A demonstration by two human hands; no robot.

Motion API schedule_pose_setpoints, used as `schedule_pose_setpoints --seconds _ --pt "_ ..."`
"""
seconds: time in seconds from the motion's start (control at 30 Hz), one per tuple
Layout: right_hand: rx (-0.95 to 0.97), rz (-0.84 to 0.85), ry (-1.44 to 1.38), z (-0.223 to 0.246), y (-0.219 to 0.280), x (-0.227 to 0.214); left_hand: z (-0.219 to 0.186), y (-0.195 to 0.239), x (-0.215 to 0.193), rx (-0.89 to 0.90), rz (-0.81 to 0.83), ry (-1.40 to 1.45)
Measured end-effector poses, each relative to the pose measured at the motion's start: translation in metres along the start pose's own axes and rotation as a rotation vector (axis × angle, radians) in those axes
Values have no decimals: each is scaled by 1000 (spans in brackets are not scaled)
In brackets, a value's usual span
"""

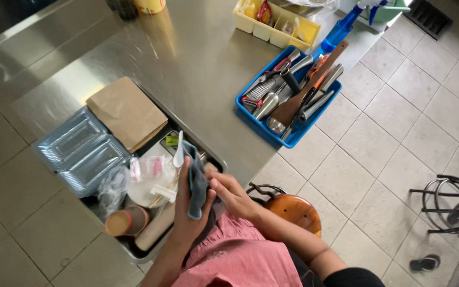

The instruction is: The person wipes a stainless steel counter with a cloth, spraying cleaner from a bottle onto the surface and into the cloth, and rearranges items including a tray of containers and a blue bin of utensils.

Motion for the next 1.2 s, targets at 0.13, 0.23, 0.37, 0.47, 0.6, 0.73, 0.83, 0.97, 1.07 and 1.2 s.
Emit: schedule_pose_setpoints --seconds 0.13,0.23,0.37,0.47,0.6,0.73,0.83,0.97,1.07,1.2 --pt "74 -77 -78 -16 37 37 -1 44 -28 4 62 -71" --pt "149 -165 14 -18 59 45 -4 69 -43 57 35 -98" --pt "205 -416 40 -14 82 0 38 81 -52 -165 -80 88" --pt "89 -545 116 8 78 -62 57 76 -43 -99 -123 86" --pt "-59 -730 121 38 49 -169 89 66 -10 -233 -98 191" --pt "-161 -881 206 49 0 -300 101 35 28 -176 -111 135" --pt "-249 -1028 353 45 -32 -419 130 1 67 -332 -93 171" --pt "-291 -1352 714 36 -63 -581 145 -42 95 -273 -97 87" --pt "-372 -1547 937 58 -84 -658 169 -55 103 -391 -150 160" --pt "-506 -1423 781 66 -121 -718 165 -83 101 -274 -199 91"
Point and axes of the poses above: each hand's wrist, its own y-axis away from the middle knuckle, its own x-axis out of the palm, z = x × y, the point moved 8 cm from there along -y, towards the middle knuckle, and after that the axes turned 5 degrees about -y, right-handed, at the moved point
